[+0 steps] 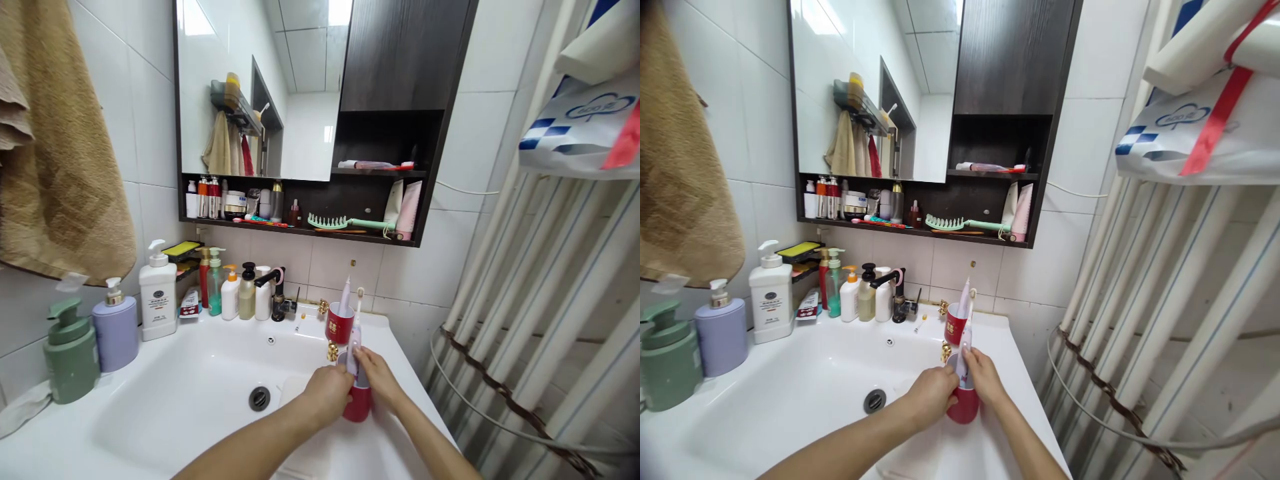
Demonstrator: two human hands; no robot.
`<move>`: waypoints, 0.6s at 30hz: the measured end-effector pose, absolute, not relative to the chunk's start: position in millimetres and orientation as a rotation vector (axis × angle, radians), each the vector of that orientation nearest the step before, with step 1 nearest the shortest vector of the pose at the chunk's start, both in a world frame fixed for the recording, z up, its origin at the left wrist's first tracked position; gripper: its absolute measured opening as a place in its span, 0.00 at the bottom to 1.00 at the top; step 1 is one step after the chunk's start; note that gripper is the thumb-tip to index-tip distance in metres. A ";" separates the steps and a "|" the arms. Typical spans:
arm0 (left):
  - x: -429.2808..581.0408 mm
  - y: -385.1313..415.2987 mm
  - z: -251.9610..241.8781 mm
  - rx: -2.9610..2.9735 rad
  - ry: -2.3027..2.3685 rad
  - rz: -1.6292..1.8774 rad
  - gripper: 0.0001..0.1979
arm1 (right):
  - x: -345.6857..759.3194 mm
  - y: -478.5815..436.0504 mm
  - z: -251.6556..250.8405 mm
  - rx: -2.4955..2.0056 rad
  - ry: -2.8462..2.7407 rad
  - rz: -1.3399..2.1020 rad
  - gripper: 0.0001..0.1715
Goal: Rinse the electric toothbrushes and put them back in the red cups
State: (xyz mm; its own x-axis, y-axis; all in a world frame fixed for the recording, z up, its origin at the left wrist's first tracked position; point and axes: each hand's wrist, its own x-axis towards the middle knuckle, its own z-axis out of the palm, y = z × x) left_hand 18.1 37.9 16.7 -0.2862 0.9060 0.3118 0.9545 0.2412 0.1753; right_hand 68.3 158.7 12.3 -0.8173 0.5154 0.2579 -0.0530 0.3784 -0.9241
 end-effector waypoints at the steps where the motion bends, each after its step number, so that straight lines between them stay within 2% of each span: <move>1: 19.4 47.5 22.1 -1.789 -2.326 -0.492 0.08 | 71.6 167.8 17.3 -0.408 -2.125 1.437 0.18; 8: 14.6 113.6 49.0 -1.836 -2.290 -0.392 0.08 | 72.1 229.7 38.7 -0.561 -2.137 1.250 0.19; 13: 2.8 148.7 48.9 -1.829 -2.314 -0.370 0.10 | 56.2 264.4 38.3 -0.705 -2.239 1.121 0.14; 18: -7.0 168.7 47.0 -1.767 -2.339 -0.396 0.13 | 37.6 285.6 41.2 -0.762 -2.315 1.073 0.14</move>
